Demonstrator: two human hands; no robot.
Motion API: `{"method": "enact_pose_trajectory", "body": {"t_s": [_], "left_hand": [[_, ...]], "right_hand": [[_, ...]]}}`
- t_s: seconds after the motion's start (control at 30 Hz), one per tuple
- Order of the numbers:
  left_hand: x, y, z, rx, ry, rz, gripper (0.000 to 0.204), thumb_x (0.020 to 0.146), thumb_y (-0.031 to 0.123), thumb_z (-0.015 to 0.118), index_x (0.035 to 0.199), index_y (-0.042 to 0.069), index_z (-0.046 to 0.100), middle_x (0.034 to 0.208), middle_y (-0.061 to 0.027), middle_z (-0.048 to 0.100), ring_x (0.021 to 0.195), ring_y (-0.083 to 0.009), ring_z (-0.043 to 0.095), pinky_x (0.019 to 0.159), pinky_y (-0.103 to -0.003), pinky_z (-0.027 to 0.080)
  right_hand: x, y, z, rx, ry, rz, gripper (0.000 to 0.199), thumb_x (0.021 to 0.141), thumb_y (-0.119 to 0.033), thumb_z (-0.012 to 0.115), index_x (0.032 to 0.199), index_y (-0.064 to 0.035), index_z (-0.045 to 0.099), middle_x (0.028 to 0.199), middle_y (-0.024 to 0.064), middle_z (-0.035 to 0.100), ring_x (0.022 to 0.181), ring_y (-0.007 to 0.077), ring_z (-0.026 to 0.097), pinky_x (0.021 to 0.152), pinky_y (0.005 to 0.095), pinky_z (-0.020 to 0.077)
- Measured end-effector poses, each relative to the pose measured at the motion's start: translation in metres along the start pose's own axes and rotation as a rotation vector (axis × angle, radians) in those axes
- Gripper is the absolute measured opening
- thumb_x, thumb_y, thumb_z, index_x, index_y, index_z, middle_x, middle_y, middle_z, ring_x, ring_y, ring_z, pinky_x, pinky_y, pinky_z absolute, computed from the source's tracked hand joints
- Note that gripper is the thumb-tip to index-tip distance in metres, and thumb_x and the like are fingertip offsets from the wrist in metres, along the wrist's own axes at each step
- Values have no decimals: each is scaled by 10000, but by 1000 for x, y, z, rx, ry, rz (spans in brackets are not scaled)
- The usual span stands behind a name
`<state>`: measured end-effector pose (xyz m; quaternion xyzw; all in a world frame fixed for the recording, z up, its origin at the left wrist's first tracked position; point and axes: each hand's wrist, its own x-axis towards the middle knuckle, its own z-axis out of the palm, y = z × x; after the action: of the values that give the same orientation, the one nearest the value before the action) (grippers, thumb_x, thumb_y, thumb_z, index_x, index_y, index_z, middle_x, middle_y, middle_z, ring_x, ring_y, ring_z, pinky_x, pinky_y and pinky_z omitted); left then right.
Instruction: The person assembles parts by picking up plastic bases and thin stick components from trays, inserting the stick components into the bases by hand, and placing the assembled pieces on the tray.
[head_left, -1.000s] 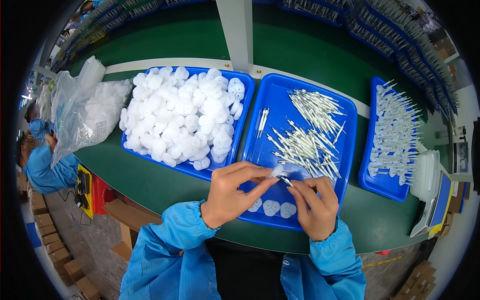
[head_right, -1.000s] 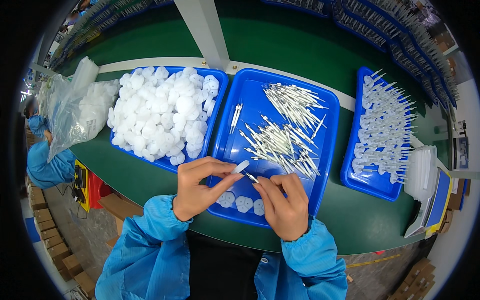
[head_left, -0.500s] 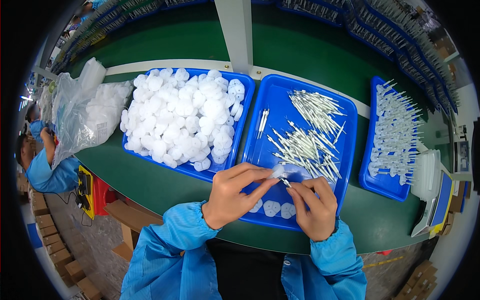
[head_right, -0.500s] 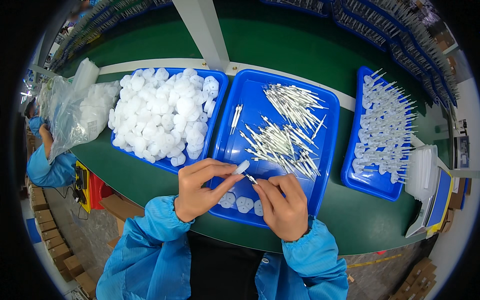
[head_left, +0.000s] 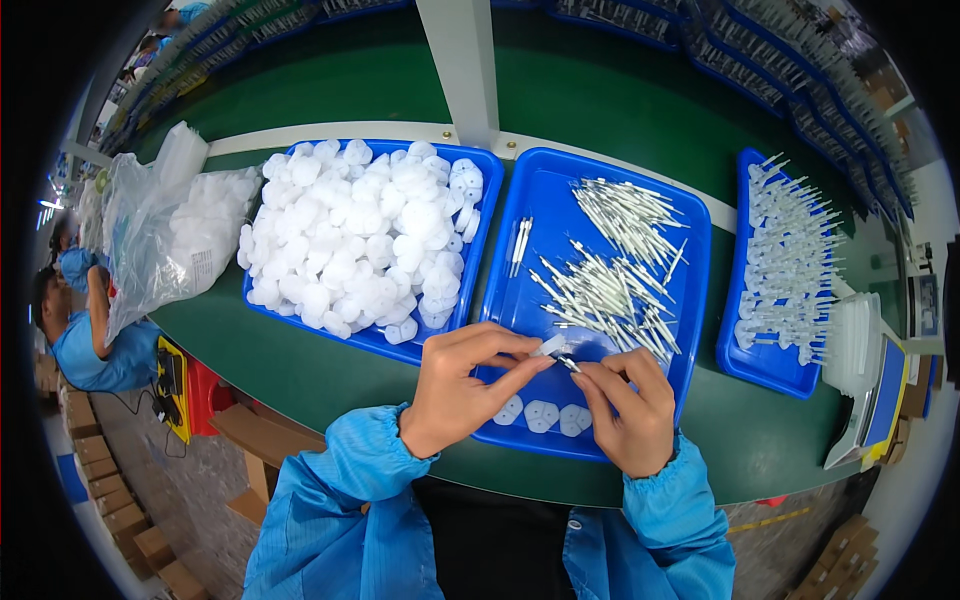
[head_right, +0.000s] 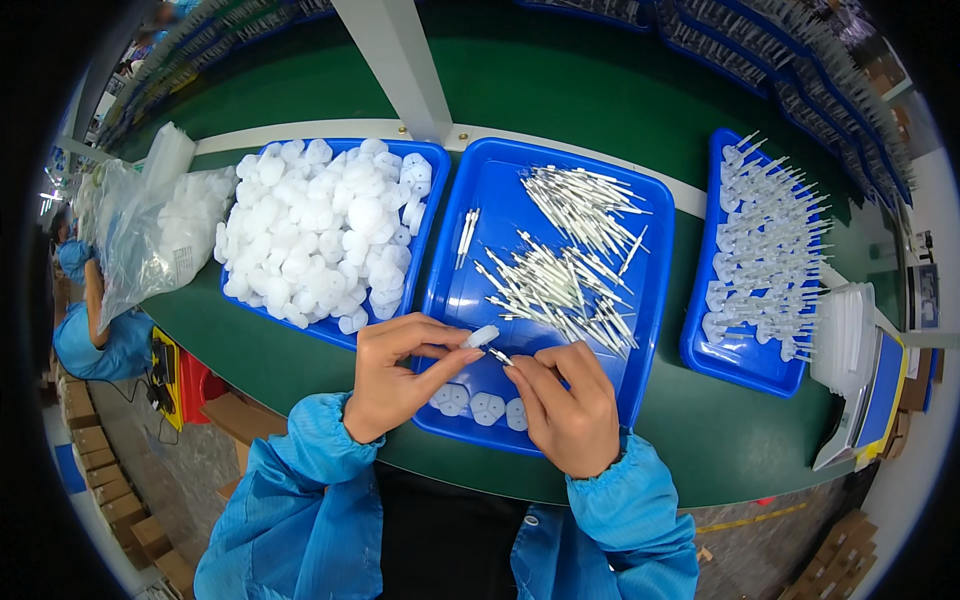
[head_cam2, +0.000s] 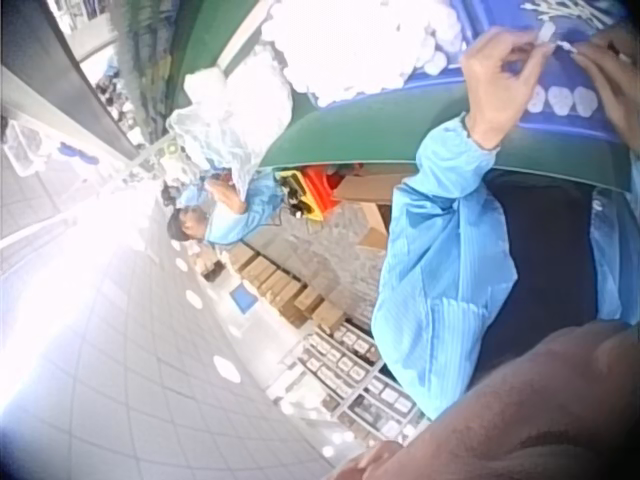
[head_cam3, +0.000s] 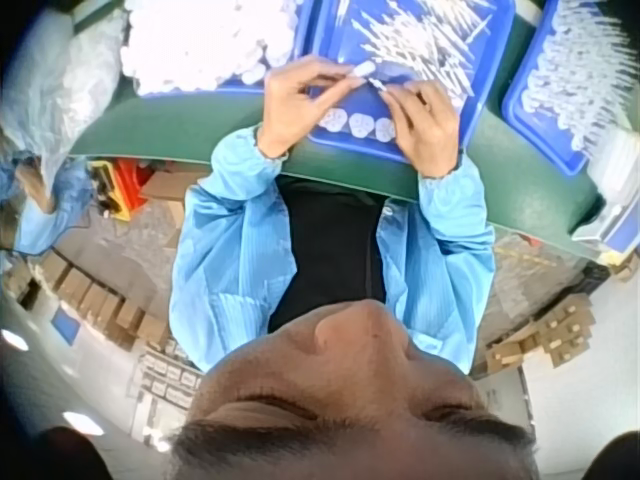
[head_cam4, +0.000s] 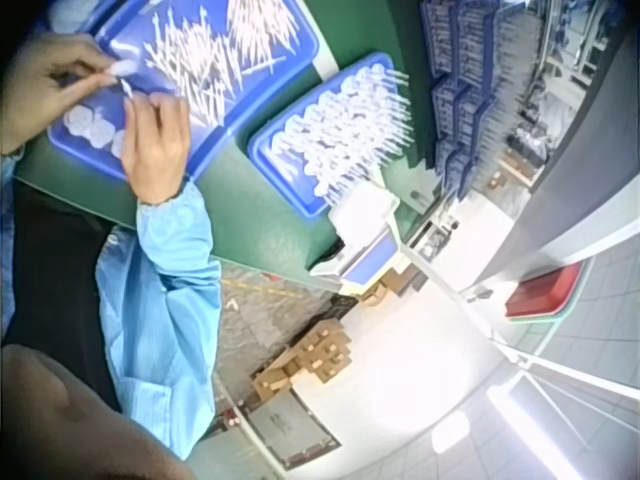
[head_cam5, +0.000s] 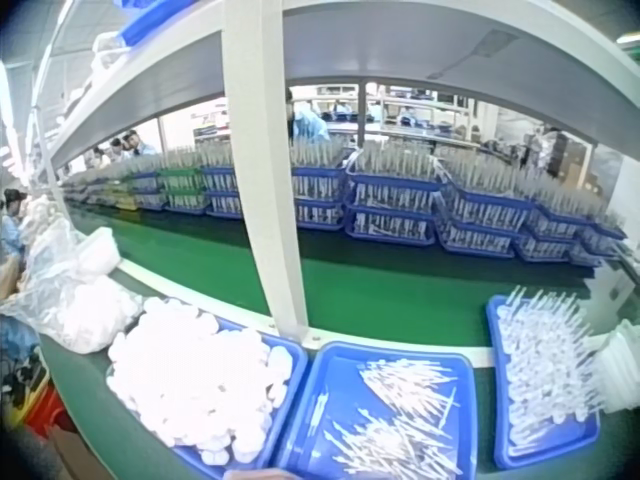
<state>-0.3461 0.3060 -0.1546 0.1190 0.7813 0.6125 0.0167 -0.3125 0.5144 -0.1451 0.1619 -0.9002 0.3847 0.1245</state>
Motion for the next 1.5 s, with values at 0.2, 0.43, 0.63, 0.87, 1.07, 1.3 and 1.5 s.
{"method": "enact_pose_trajectory", "body": {"t_s": [0.2, 0.43, 0.63, 0.87, 1.07, 1.3, 1.5], "left_hand": [[-1, -2, 1, 272, -24, 296, 203, 796, -1, 857, 979, -15, 770, 959, -134, 757, 812, -224, 775, 669, -295, 623], [-1, -5, -2, 116, -130, 174, 213, 820, -13, 833, 1019, -18, 758, 968, -129, 748, 783, -215, 766, 665, -283, 619], [-3, -3, 1, 201, -138, 192, 200, 832, -16, 819, 1015, -35, 741, 970, -133, 745, 780, -207, 758, 656, -282, 619], [-4, 2, 9, 339, -42, 322, 179, 836, 41, 820, 981, -19, 735, 926, -135, 729, 729, -264, 739, 610, -326, 592], [-6, 4, 7, 203, -81, 225, 190, 814, -3, 827, 982, -27, 741, 912, -138, 746, 755, -233, 754, 636, -286, 598], [-4, 2, 3, 137, -103, 205, 194, 811, -15, 826, 986, -26, 744, 928, -139, 754, 748, -231, 753, 641, -287, 592], [-7, 7, 5, 138, -94, 195, 195, 837, 23, 825, 992, -53, 733, 943, -167, 749, 771, -270, 754, 656, -332, 606]], "right_hand": [[0, -2, 0, 38, 46, 33, 198, 790, 32, 817, 977, 13, 756, 865, 116, 646, 751, 285, 620, 632, 382, 509], [-1, 4, -4, 278, -20, 207, 148, 812, 31, 802, 954, 22, 763, 851, 125, 658, 764, 278, 641, 661, 353, 515], [-3, 3, 0, 207, 18, 189, 166, 813, 46, 784, 975, 22, 757, 866, 118, 654, 763, 275, 631, 662, 354, 515], [-5, -5, 2, -251, 113, -108, 239, 772, 65, 787, 997, 14, 724, 913, 121, 623, 755, 290, 597, 629, 375, 500], [1, -7, -4, -97, 93, -43, 212, 764, 56, 801, 962, 21, 733, 863, 121, 624, 716, 286, 595, 618, 370, 500], [1, 5, -8, 91, 26, -40, 269, 741, 73, 810, 994, 35, 727, 896, 132, 612, 726, 286, 594, 607, 366, 499], [-1, 5, -6, 113, 51, -13, 298, 736, 65, 822, 1017, 18, 735, 890, 108, 620, 717, 269, 596, 602, 360, 493]]}}
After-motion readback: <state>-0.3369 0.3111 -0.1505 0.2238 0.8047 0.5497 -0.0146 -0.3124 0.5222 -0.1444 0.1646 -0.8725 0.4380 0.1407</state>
